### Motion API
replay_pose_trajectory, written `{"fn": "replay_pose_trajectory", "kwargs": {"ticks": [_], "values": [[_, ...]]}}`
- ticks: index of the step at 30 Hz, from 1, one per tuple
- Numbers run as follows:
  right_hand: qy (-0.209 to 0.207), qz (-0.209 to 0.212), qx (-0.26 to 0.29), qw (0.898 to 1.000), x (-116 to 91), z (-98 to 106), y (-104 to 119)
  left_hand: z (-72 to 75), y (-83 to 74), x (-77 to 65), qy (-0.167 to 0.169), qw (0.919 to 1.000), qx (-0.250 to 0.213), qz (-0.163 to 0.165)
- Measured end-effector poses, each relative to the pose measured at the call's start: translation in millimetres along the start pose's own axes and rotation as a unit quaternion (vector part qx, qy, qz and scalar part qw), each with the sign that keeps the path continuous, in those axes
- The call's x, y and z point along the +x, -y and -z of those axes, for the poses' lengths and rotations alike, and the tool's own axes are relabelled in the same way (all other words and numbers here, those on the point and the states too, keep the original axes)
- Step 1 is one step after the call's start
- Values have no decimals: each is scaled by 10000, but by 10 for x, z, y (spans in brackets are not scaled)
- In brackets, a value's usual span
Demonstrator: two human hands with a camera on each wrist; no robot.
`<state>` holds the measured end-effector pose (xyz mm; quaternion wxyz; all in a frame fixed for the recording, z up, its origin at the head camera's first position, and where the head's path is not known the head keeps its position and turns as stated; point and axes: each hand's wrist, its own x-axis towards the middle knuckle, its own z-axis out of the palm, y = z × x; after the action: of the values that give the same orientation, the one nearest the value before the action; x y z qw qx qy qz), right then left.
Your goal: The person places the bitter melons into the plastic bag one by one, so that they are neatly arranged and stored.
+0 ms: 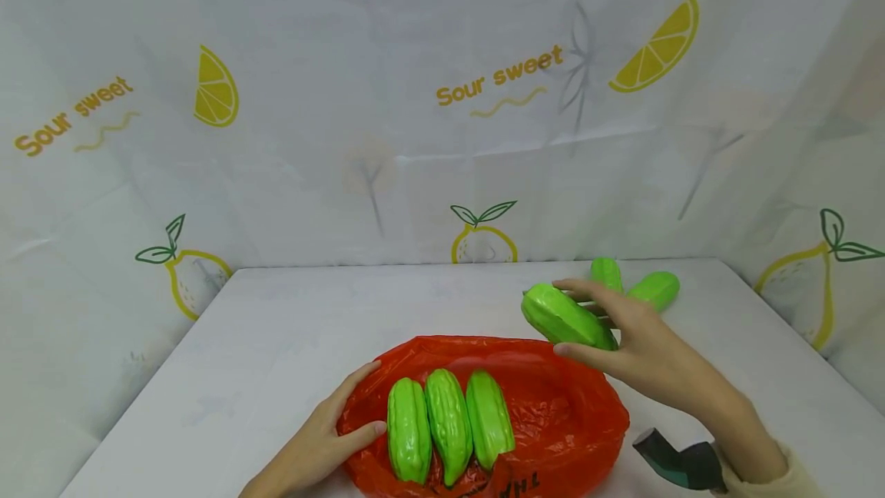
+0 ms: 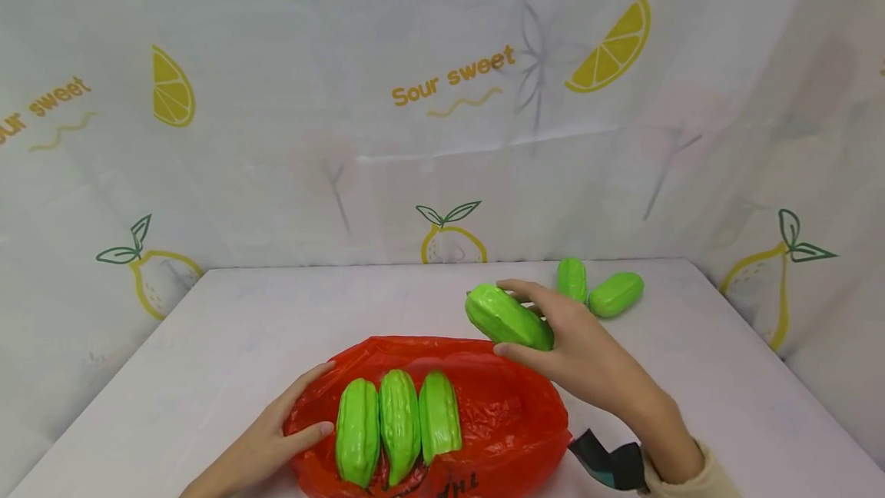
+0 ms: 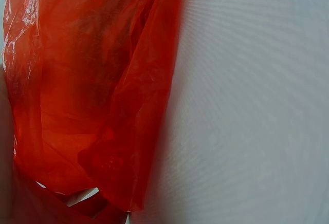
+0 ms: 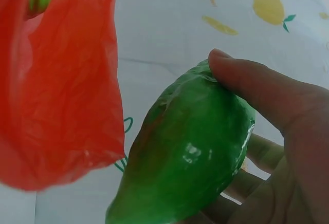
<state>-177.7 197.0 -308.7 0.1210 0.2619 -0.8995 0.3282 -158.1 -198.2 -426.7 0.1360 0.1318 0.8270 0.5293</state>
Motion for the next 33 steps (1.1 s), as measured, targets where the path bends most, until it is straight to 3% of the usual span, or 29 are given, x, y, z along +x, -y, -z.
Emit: {"fn": "replay_pose_trajectory", "kwargs": {"ticks": [8,20,23,27,33], "values": [[295,-116,292,9991,-9,-119,119,0,-3,-8,-5,10000,-7,-15],[-43,457,546,9975,-23,-202,228,6,-13,-10,-8,10000,41,31],[-36,430,489,9979,-13,-242,235,6,-16,-16,-16,10000,20,21],[416,-11,701,9967,-7,-279,245,3,-19,-22,-15,10000,-23,5],[1280,-595,1018,9847,2,-302,230,-1,-15,-11,-15,10000,-49,18]]}}
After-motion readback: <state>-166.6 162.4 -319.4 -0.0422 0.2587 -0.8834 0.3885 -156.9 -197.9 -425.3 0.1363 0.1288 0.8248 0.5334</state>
